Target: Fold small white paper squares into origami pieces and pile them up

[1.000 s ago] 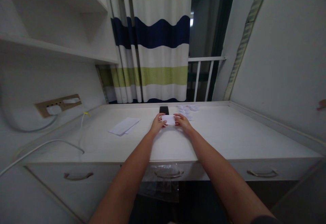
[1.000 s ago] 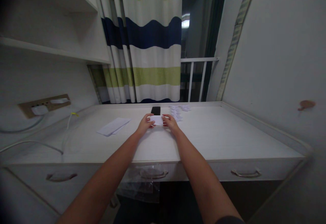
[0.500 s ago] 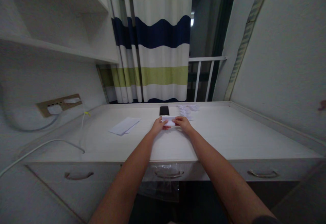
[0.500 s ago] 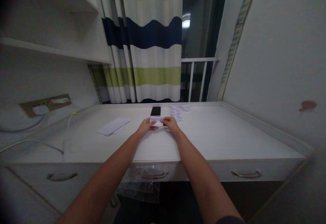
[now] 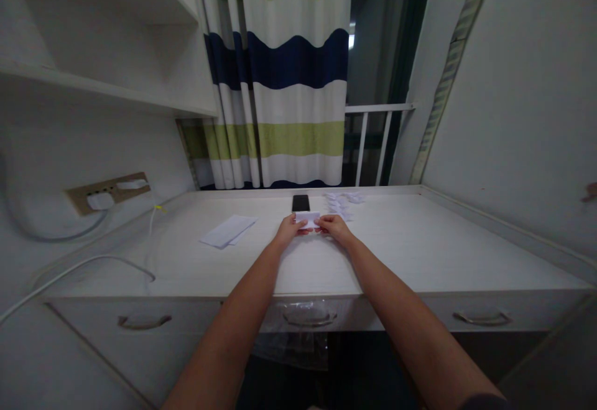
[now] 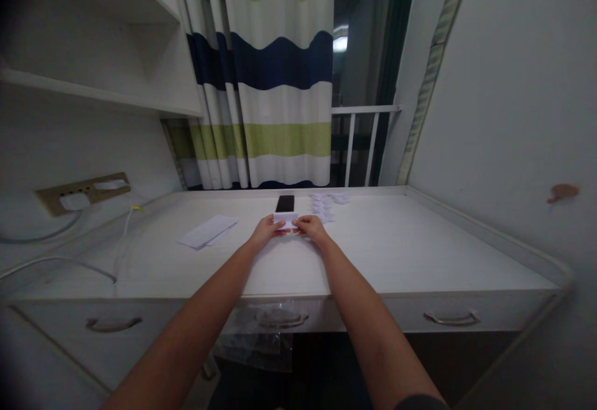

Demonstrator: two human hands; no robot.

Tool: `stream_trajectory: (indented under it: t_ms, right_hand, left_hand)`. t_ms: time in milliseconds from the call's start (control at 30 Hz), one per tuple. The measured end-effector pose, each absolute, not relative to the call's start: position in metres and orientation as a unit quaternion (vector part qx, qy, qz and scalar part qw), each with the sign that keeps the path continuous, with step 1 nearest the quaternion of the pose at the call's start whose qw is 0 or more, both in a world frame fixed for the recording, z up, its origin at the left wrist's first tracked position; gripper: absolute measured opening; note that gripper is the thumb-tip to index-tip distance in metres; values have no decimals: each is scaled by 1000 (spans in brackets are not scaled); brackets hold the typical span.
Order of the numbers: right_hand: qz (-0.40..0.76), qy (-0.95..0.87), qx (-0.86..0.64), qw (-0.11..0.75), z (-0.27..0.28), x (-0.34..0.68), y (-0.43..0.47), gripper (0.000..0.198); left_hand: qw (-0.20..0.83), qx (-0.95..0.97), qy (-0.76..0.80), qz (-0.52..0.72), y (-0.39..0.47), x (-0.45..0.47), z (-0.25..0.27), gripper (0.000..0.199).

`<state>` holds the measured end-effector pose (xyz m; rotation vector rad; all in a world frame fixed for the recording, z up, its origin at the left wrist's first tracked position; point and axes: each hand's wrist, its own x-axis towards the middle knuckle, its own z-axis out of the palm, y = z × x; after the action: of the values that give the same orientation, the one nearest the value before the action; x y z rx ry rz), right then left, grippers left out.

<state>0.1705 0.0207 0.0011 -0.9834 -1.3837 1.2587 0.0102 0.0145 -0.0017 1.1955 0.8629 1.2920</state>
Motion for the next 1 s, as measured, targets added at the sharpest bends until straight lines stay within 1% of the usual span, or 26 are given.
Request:
stream_trajectory:
  t_ms: [267,467,667,833,933,1000]
  right_hand:
    - [516,-588,-376,497,1,172,22,33]
    - [514,-593,-381,488,1,172,22,32]
    - [523,-572,-372,511,0,170,22,31]
    - [548,-566,-354,503,1,168,18,24]
    - [547,-576,-367,485,0,167,17,23]
    - [524,-592,-379,481,1,167,17,20]
  left_hand:
    - [557,512,358,547,14,10,-3,31]
    - [548,515,368,548,16,10,-3,31]
    - [547,515,360,554,17,10,-5,37]
    - [557,523,374,525,20,9,-6,31]
    - [530,524,386,543,21,8,-7,26]
    - [505,539,390,550,21,8,-6,22]
